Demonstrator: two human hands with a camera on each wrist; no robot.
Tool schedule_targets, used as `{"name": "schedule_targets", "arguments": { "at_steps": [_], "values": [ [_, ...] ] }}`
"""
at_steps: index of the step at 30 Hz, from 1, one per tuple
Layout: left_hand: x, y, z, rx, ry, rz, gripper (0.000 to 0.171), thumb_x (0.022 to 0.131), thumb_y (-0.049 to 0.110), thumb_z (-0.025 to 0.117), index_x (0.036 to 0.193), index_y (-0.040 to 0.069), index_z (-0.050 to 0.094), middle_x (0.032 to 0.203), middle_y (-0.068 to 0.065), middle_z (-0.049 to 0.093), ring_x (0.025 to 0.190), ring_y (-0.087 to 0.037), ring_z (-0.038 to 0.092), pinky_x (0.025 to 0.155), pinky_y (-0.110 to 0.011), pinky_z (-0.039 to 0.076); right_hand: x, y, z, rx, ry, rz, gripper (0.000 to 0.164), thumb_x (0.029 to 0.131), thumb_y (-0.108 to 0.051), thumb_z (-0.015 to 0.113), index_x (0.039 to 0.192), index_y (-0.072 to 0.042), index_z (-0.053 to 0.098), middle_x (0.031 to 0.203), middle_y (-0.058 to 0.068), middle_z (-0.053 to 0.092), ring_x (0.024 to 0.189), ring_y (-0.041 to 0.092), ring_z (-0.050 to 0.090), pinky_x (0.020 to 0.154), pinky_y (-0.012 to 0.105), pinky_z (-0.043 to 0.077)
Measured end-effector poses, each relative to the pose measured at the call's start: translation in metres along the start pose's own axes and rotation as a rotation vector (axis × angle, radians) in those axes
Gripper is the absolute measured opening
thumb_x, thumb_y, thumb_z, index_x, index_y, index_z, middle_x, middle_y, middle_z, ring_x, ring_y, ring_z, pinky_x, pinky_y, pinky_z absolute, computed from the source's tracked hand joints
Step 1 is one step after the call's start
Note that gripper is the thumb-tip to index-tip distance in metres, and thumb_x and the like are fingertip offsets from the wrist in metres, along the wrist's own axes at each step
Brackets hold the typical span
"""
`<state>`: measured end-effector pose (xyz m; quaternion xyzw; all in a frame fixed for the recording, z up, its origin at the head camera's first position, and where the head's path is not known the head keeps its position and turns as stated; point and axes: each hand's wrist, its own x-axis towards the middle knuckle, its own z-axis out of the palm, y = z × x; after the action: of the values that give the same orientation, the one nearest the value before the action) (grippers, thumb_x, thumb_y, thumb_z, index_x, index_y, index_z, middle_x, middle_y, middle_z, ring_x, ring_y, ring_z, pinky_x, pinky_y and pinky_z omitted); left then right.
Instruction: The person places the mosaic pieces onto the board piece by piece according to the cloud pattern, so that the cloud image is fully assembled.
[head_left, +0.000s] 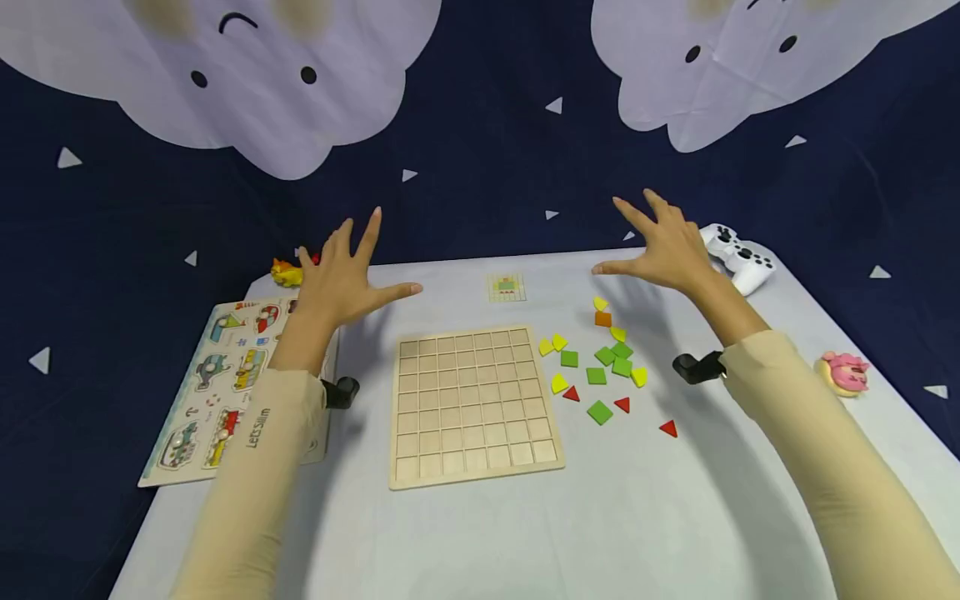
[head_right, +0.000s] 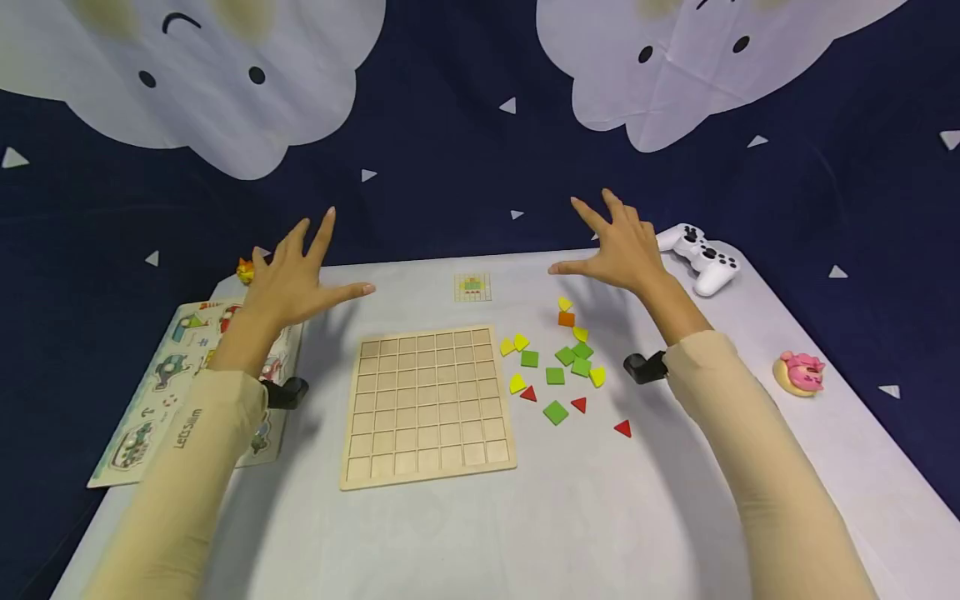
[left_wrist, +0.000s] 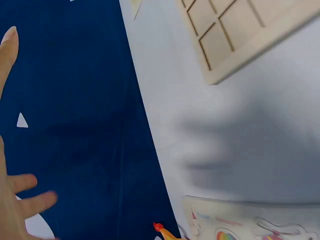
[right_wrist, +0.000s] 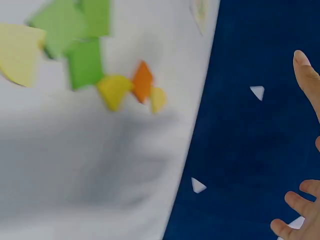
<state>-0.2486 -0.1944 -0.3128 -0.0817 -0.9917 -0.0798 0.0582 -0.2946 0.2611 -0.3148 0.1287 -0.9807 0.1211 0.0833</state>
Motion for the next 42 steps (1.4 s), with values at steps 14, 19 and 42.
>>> {"name": "schedule_targets", "arguments": {
  "at_steps": [14, 19, 42],
  "values": [
    [-0.050, -0.005, 0.015, -0.128, 0.074, 0.081, 0.114, 0.075, 0.076, 0.066, 0.158, 0.039, -0.003, 0.137, -0.023, 0.041, 0.091, -0.035, 0.054, 0.073, -0.047, 0.045, -0.049, -0.007, 0.043, 0.045, -0.036, -0.142, 0.093, 0.072, -0.061, 0.080, 0.150, -0.024, 0.046, 0.146, 0.021, 0.041, 0.122, 0.040, 0.046, 0.089, 0.060, 0.044],
    [-0.071, -0.004, 0.027, -0.218, 0.032, 0.083, 0.112, 0.076, 0.073, 0.068, 0.158, 0.041, -0.001, 0.128, -0.017, 0.041, 0.078, -0.028, 0.052, 0.059, -0.035, 0.041, -0.058, -0.006, 0.052, 0.053, -0.052, -0.165, 0.086, 0.073, -0.054, 0.082, 0.147, -0.022, 0.051, 0.137, 0.018, 0.047, 0.115, 0.035, 0.049, 0.085, 0.053, 0.045],
    [-0.130, -0.007, 0.070, -0.598, -0.211, 0.076, 0.107, 0.074, 0.051, 0.083, 0.158, 0.039, 0.018, 0.104, -0.008, 0.045, 0.082, -0.017, 0.047, 0.073, -0.032, 0.042, -0.063, 0.015, 0.059, 0.030, -0.163, -0.093, 0.055, 0.083, -0.039, 0.079, 0.127, -0.008, 0.068, 0.110, 0.017, 0.058, 0.096, 0.030, 0.055, 0.072, 0.049, 0.049]
  ]
}}
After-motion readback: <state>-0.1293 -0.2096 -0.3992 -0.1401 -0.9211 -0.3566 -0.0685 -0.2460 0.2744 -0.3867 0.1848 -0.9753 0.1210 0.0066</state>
